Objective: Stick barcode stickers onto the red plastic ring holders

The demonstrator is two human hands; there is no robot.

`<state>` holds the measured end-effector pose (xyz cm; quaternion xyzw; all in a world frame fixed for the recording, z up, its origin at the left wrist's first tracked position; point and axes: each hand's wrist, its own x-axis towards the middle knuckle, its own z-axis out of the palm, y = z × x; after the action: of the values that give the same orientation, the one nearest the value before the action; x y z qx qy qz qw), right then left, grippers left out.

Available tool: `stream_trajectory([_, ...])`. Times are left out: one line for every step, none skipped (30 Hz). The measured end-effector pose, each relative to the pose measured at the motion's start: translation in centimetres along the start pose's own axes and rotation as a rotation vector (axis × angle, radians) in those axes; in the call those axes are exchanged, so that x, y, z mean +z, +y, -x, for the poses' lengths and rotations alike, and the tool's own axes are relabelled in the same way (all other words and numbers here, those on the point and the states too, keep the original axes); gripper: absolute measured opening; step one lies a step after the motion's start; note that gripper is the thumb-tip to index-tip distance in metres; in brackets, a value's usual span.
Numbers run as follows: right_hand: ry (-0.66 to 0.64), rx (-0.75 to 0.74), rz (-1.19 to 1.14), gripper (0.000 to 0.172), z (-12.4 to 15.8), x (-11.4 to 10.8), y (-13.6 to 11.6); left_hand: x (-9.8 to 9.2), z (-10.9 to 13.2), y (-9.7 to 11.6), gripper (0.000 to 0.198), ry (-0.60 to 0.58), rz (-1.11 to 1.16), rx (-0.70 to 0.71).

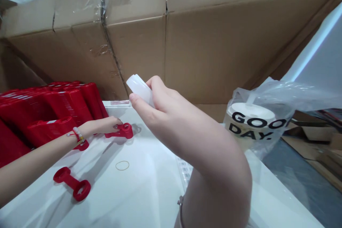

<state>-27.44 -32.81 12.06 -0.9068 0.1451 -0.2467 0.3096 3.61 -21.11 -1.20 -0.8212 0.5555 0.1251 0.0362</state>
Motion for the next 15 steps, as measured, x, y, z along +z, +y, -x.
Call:
stream_trajectory([-0.004,-0.008,0.002,0.04,0.0,0.0,0.0,0.1,-0.1,-0.1,0.032,-0.008,0.002,-0.007])
stream_trajectory([-0.009,-0.018,0.004,0.039,0.0,0.0,0.1,0.3,-0.2,-0.2,0.031,-0.012,0.001,-0.014])
stream_trajectory([-0.013,-0.03,0.004,0.038,-0.1,0.1,0.1,0.4,-0.4,-0.4,0.031,-0.011,-0.001,-0.02])
stream_trajectory([-0.018,-0.044,0.002,0.038,-0.1,0.1,0.1,0.5,-0.5,-0.7,0.03,-0.007,-0.005,-0.024])
stream_trajectory([-0.022,-0.056,0.001,0.037,-0.1,0.1,0.1,0.6,-0.6,-0.9,0.03,-0.005,-0.007,-0.025])
stream_trajectory([-0.024,-0.064,-0.001,0.037,-0.1,0.1,0.0,0.6,-0.6,-1.1,0.03,-0.003,-0.009,-0.023])
stream_trajectory([-0.021,-0.068,-0.003,0.037,-0.1,0.1,0.0,0.6,-0.6,-1.2,0.031,-0.004,-0.008,-0.018])
stream_trajectory([-0.02,-0.068,-0.003,0.037,-0.1,0.1,0.0,0.6,-0.5,-1.3,0.031,-0.005,-0.005,-0.013])
stream_trajectory([-0.015,-0.068,-0.002,0.037,-0.2,0.1,0.1,0.6,-0.4,-1.3,0.032,-0.006,-0.001,-0.008])
stream_trajectory([-0.014,-0.063,0.002,0.037,-0.2,0.1,0.1,0.6,-0.3,-1.3,0.032,-0.003,0.004,-0.006])
stream_trajectory([-0.014,-0.056,0.005,0.037,-0.2,0.1,0.1,0.5,-0.2,-1.2,0.032,0.003,0.008,-0.005])
stream_trajectory([-0.017,-0.049,0.008,0.038,-0.2,0.1,0.1,0.5,-0.2,-1.2,0.032,0.01,0.013,-0.005])
stream_trajectory([-0.021,-0.045,0.012,0.039,-0.3,0.2,0.2,0.5,-0.2,-1.1,0.032,0.017,0.018,-0.005])
stream_trajectory([-0.023,-0.042,0.014,0.04,-0.3,0.2,0.2,0.5,-0.2,-1.1,0.033,0.024,0.025,-0.004])
stream_trajectory([-0.022,-0.041,0.017,0.04,-0.3,0.2,0.2,0.5,-0.2,-1.1,0.034,0.028,0.031,-0.002])
